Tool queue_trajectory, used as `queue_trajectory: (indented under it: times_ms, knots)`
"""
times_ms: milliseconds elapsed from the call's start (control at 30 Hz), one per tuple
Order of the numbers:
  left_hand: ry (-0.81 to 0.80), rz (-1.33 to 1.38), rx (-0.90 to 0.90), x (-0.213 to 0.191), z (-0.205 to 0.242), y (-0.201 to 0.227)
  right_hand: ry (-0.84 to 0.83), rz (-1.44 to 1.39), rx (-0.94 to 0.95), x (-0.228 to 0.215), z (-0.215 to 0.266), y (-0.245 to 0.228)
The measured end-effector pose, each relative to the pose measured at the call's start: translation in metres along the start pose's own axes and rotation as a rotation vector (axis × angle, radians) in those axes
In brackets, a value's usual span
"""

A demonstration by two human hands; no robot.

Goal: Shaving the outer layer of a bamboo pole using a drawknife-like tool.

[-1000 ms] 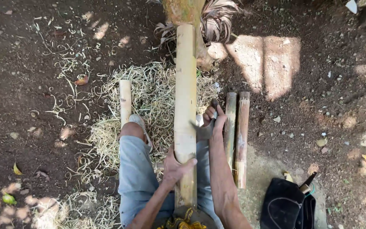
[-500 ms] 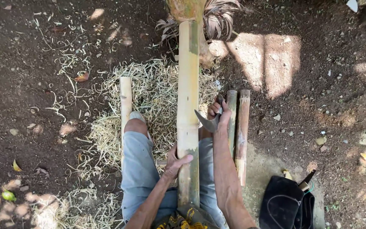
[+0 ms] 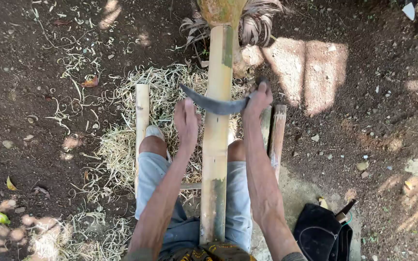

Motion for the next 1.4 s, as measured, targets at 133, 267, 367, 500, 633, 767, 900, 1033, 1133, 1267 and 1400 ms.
queue_trajectory:
  times_ms: [133,267,367,500,633,767,900,1033,1133,1267,1400]
  knots:
    - [0.008,0.016,-0.190,0.030,-0.057,0.032,-0.065,0.167,-0.188,0.026,-0.040,0.018]
    - [0.160,-0.052,-0.394,0.056,-0.091,0.008,0.028,0.485,-0.389,0.036,-0.051,0.017]
    - [0.249,-0.159,-0.431,0.073,-0.114,-0.039,0.062,0.489,-0.287,0.042,-0.044,0.010]
    - [0.274,-0.227,-0.361,0.079,-0.130,-0.047,0.020,0.530,-0.322,0.045,-0.061,0.019]
    - [0.309,-0.441,-0.260,0.082,-0.150,-0.046,0.043,0.623,-0.264,0.055,-0.071,0.018]
    - [0.280,-0.452,-0.311,0.087,-0.166,-0.038,0.090,0.590,-0.223,0.067,-0.088,0.024]
    - [0.285,-0.489,-0.344,0.094,-0.183,-0.029,0.117,0.606,-0.200,0.084,-0.095,0.021]
    - [0.306,-0.454,-0.340,0.102,-0.205,-0.038,0.095,0.463,-0.097,0.109,-0.090,0.012]
    - [0.312,-0.453,-0.311,0.108,-0.226,-0.039,0.075,0.551,-0.211,0.105,-0.130,0.033]
    - [0.314,-0.423,-0.321,0.111,-0.235,-0.027,0.029,0.451,-0.230,0.110,-0.153,0.043]
    - [0.224,-0.282,-0.289,0.113,-0.248,-0.017,0.027,0.435,-0.263,0.123,-0.170,0.049]
Point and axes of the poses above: each hand's wrist, its own z-axis away from the middle knuckle, its own x-axis out of the palm, y = z × x, the point moved 2 cm from there along -z, towards the middle knuckle, and after that the axes turned 12 degrees about -z, right-handed, at the moved point
